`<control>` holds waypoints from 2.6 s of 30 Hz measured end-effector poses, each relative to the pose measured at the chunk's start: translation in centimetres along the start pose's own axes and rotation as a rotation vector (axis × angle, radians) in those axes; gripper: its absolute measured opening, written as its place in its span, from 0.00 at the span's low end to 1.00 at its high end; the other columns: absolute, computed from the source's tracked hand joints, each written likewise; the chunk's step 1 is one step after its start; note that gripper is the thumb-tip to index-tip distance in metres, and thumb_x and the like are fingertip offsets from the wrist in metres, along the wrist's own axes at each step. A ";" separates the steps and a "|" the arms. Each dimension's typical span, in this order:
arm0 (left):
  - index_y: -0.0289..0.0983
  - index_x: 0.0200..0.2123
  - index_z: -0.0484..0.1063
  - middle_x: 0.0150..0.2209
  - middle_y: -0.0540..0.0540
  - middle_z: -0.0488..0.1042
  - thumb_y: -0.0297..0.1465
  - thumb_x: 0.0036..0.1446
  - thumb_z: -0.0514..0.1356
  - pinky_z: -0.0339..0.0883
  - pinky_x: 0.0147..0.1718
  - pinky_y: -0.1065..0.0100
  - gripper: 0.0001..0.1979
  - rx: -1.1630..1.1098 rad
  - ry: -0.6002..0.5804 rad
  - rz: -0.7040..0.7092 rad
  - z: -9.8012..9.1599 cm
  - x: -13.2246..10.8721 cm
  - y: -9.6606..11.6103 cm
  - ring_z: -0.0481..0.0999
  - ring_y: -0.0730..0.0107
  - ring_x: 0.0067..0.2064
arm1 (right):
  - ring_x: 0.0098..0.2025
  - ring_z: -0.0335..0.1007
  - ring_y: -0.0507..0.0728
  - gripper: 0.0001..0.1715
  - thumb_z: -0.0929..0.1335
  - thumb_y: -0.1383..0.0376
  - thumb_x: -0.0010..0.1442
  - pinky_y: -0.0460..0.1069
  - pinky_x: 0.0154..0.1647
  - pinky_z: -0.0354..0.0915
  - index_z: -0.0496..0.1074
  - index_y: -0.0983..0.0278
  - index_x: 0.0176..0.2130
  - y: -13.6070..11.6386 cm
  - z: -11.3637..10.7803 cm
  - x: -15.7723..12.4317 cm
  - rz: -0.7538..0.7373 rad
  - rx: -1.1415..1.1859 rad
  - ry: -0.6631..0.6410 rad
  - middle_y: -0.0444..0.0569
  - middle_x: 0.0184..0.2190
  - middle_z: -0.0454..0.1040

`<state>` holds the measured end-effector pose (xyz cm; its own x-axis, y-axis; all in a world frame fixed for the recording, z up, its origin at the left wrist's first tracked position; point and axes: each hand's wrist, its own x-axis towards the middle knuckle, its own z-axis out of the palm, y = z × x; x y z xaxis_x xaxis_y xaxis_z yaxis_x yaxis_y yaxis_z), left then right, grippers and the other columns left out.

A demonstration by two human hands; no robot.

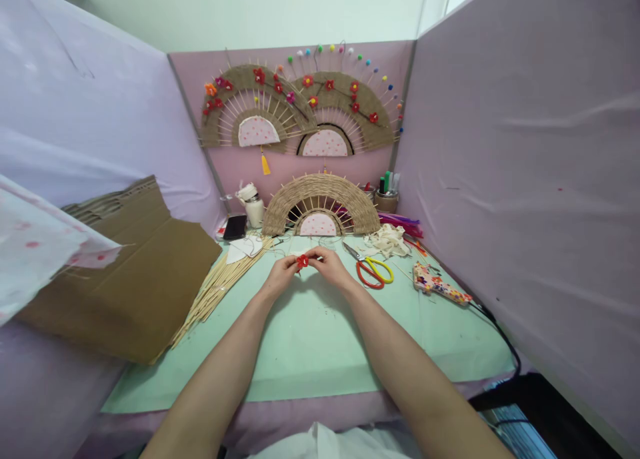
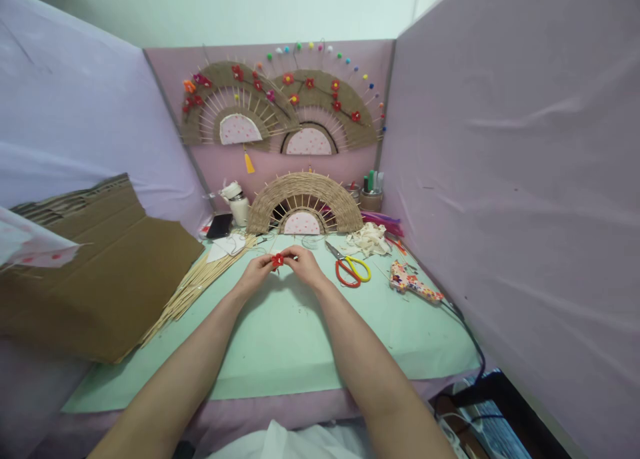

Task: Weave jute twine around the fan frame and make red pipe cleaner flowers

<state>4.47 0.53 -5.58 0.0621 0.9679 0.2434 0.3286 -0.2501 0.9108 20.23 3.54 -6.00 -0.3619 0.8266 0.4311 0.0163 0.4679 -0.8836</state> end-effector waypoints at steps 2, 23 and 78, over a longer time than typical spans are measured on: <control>0.34 0.26 0.72 0.25 0.49 0.71 0.36 0.48 0.58 0.60 0.31 0.69 0.10 -0.007 0.003 -0.012 0.0 0.0 0.0 0.67 0.70 0.29 | 0.35 0.67 0.53 0.07 0.67 0.67 0.51 0.49 0.41 0.61 0.74 0.63 0.32 0.0 0.0 0.0 0.002 0.001 -0.001 0.47 0.31 0.74; 0.36 0.28 0.71 0.24 0.51 0.69 0.38 0.50 0.58 0.60 0.30 0.70 0.10 -0.027 0.123 0.096 0.4 0.0 -0.3 0.66 0.71 0.28 | 0.30 0.64 0.51 0.08 0.69 0.62 0.46 0.46 0.33 0.59 0.73 0.65 0.28 -0.1 0.3 0.1 0.185 0.141 0.051 0.44 0.26 0.72; 0.34 0.29 0.74 0.28 0.47 0.73 0.29 0.50 0.62 0.63 0.26 0.75 0.03 -0.932 0.001 -0.340 0.7 0.1 -0.3 0.70 0.77 0.28 | 0.22 0.60 0.45 0.12 0.74 0.63 0.41 0.42 0.22 0.53 0.71 0.67 0.26 -0.4 2.0 -0.4 0.512 0.759 -0.016 0.42 0.21 0.69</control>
<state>5.03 0.75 -6.09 0.1010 0.9917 -0.0799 -0.5442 0.1223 0.8300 18.49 2.44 -6.17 -0.4924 0.8693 -0.0442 -0.4365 -0.2905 -0.8515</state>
